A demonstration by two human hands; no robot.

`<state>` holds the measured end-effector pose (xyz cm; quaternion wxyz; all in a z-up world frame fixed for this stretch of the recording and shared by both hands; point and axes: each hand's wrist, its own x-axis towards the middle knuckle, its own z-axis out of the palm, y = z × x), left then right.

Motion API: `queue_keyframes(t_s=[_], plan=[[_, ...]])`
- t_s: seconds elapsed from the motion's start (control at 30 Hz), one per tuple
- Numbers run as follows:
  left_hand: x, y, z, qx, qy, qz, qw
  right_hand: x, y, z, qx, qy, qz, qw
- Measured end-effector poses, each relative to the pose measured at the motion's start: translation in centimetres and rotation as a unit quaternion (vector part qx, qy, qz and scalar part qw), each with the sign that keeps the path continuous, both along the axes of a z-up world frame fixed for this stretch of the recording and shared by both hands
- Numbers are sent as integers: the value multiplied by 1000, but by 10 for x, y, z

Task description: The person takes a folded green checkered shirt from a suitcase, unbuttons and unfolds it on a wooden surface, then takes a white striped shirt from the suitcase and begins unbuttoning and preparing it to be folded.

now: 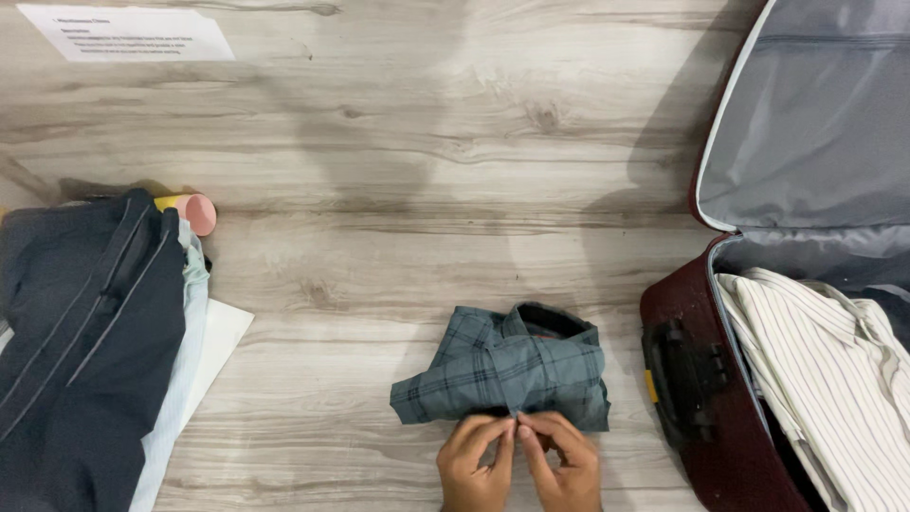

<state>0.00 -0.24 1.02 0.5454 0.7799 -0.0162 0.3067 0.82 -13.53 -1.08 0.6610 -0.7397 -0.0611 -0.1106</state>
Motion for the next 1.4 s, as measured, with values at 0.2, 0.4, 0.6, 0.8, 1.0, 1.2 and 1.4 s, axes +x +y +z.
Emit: queue_keyframes(t_s=[0.2, 0.4, 0.6, 0.8, 1.0, 1.2, 1.4], plan=[[2, 5, 0, -16, -6, 4, 1000, 1, -2, 5, -82, -25, 54, 995], [2, 12, -6, -94, 122, -47, 987, 3, -8, 21, -230, -64, -119, 964], [8, 20, 17, -108, 194, -82, 972, 13, -17, 37, -295, -26, -112, 948], [8, 33, 84, -134, 169, -118, 969, 13, -16, 95, -306, -264, -145, 903], [22, 36, 138, -139, 201, -133, 960, 21, -51, 92, -40, 192, -45, 980], [42, 46, 123, -67, 221, -198, 953, 50, -63, 67, 9, 58, -45, 997], [19, 30, 61, 22, 375, -223, 900, 59, -66, 13, 70, 151, -34, 985]])
